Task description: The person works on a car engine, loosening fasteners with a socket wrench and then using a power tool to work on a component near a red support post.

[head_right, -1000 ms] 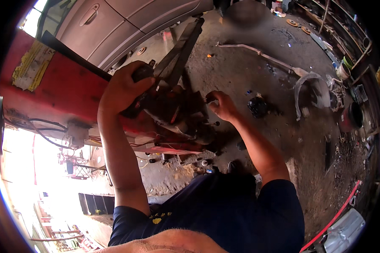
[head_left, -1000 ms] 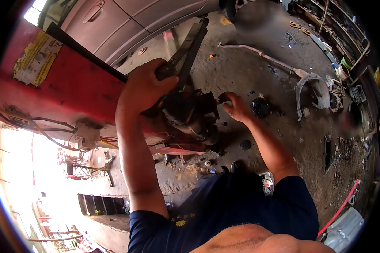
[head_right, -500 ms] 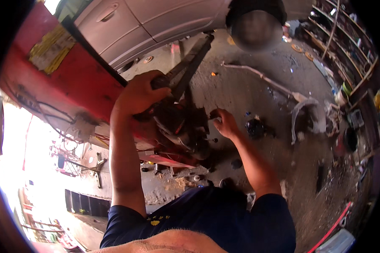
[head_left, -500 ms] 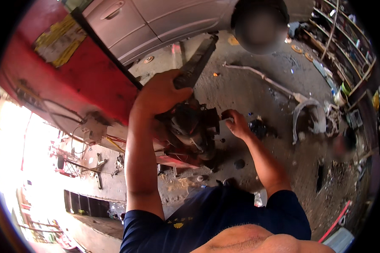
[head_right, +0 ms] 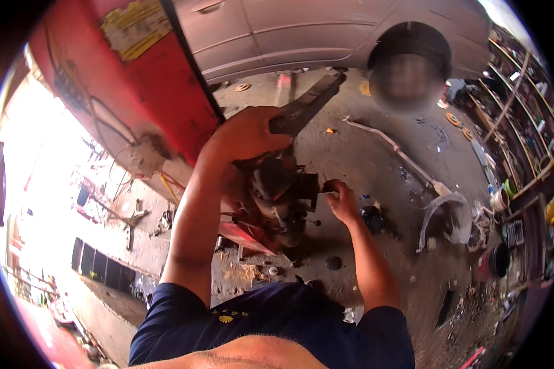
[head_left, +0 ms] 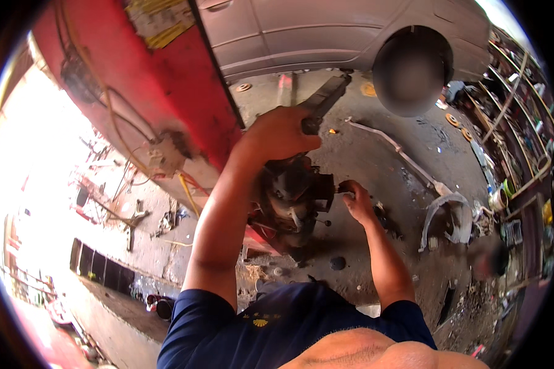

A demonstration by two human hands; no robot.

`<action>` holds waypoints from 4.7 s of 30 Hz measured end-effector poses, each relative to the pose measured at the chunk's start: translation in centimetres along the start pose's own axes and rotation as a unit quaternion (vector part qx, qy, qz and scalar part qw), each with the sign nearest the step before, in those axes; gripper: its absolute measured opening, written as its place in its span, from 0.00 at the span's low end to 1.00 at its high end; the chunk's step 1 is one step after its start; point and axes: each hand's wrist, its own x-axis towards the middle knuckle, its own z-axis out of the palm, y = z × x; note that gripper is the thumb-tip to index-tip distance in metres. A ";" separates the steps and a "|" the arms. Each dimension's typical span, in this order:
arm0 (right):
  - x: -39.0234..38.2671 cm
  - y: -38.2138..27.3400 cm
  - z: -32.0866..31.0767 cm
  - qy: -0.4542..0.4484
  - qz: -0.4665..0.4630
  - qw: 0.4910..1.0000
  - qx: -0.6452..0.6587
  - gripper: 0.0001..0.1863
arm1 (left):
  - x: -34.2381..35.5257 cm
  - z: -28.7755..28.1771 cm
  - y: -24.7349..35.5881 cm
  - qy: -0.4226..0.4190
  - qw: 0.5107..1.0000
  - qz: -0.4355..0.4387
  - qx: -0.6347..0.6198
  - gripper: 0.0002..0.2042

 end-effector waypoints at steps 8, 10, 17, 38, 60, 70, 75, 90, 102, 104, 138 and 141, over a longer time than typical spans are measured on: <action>-0.8 3.8 -1.5 -0.036 -0.073 0.996 0.021 0.18 | 1.4 1.4 1.1 -0.043 0.998 0.026 0.043 0.27; -0.3 2.3 -0.6 -0.056 -0.066 0.996 0.038 0.20 | 2.1 3.1 -2.3 0.025 0.996 0.074 0.037 0.29; 0.9 2.8 -0.5 -0.082 -0.066 0.994 0.007 0.21 | 1.2 1.4 -0.8 -0.034 0.999 0.008 0.035 0.30; 0.8 3.0 -1.0 -0.087 -0.051 0.995 0.012 0.22 | 0.3 0.5 0.6 -0.062 0.996 0.000 0.062 0.30; -0.5 -1.8 -1.0 -0.031 0.026 0.999 -0.025 0.17 | -0.2 -0.3 1.3 -0.026 0.999 0.024 -0.012 0.31; -0.2 -0.3 -0.2 0.031 -0.029 0.999 -0.031 0.12 | 1.1 0.6 0.2 -0.010 0.998 0.059 -0.008 0.29; -0.5 -0.7 1.9 0.094 0.036 0.992 -0.080 0.19 | 1.0 0.3 -0.4 -0.051 0.998 0.015 -0.014 0.26; -0.8 -0.7 3.5 0.189 0.051 0.980 -0.042 0.21 | 2.6 -0.5 -3.0 -0.061 0.997 0.028 0.028 0.26; -1.5 -1.9 3.9 0.186 0.048 0.980 -0.045 0.23 | 1.1 -0.6 -1.1 -0.091 0.996 -0.020 -0.015 0.28; -1.5 -3.0 3.9 0.151 0.102 0.983 -0.037 0.23 | -0.1 -0.7 -1.9 -0.062 0.997 -0.010 0.036 0.28; -0.2 3.3 1.5 0.132 -0.159 0.969 -0.135 0.20 | 1.5 1.0 0.3 0.001 0.995 0.080 0.059 0.33; 0.2 1.8 1.9 0.060 -0.086 0.994 -0.038 0.20 | 0.6 0.5 0.4 -0.002 0.997 0.038 0.064 0.32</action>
